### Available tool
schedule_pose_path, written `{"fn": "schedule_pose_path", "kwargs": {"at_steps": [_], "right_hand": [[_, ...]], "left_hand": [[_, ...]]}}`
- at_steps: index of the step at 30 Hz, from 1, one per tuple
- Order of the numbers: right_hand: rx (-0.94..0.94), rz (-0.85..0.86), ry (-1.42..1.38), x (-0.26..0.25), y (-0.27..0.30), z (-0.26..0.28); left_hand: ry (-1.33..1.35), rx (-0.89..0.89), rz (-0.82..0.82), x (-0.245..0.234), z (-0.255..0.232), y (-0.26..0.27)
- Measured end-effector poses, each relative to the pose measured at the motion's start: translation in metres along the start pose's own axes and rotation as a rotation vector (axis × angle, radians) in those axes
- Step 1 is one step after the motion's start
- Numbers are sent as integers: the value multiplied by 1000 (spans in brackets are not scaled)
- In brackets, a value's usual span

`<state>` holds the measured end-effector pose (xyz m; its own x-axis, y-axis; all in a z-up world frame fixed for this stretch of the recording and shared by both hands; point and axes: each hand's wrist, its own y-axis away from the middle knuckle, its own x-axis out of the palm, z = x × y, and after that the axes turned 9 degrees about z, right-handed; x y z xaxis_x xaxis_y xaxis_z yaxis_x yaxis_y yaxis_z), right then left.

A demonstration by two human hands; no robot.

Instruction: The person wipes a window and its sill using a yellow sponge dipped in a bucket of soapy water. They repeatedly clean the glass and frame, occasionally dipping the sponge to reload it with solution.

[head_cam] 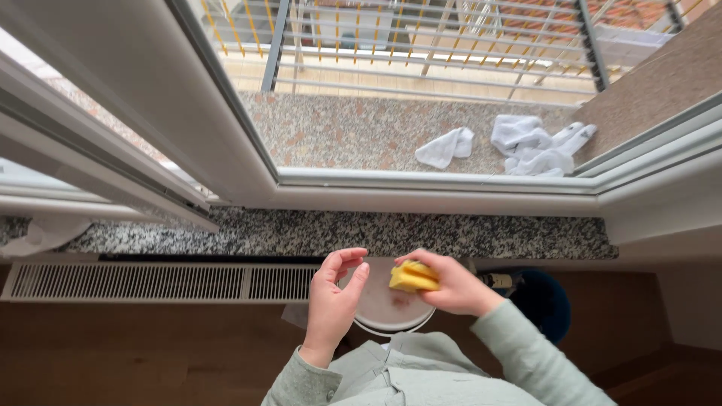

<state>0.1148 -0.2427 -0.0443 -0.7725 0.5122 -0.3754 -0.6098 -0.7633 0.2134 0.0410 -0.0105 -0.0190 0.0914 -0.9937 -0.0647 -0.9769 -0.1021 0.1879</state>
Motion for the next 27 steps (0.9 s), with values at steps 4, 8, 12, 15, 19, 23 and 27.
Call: {"fn": "schedule_pose_path", "kwargs": {"at_steps": [4, 8, 12, 15, 19, 23, 27], "right_hand": [[-173, -202, -22, -62, 28, 108], [-630, -824, 249, -141, 62, 155], [-982, -1387, 1052, -218, 39, 224], [-815, -1529, 1328, -275, -24, 213], [-342, -1023, 1393, -179, -75, 248], [-486, -679, 1809, -138, -84, 173], [-614, -567, 1654, -174, -47, 113]], "left_hand": [[53, 41, 7, -21, -6, -4], [24, 61, -11, -20, -16, -10], [62, 102, -8, -14, -14, -22], [41, 132, 0, -9, -10, -28], [21, 68, 9, -6, -13, -32], [39, 84, -32, -12, -11, -33], [107, 29, -115, -27, 4, -36]]}}
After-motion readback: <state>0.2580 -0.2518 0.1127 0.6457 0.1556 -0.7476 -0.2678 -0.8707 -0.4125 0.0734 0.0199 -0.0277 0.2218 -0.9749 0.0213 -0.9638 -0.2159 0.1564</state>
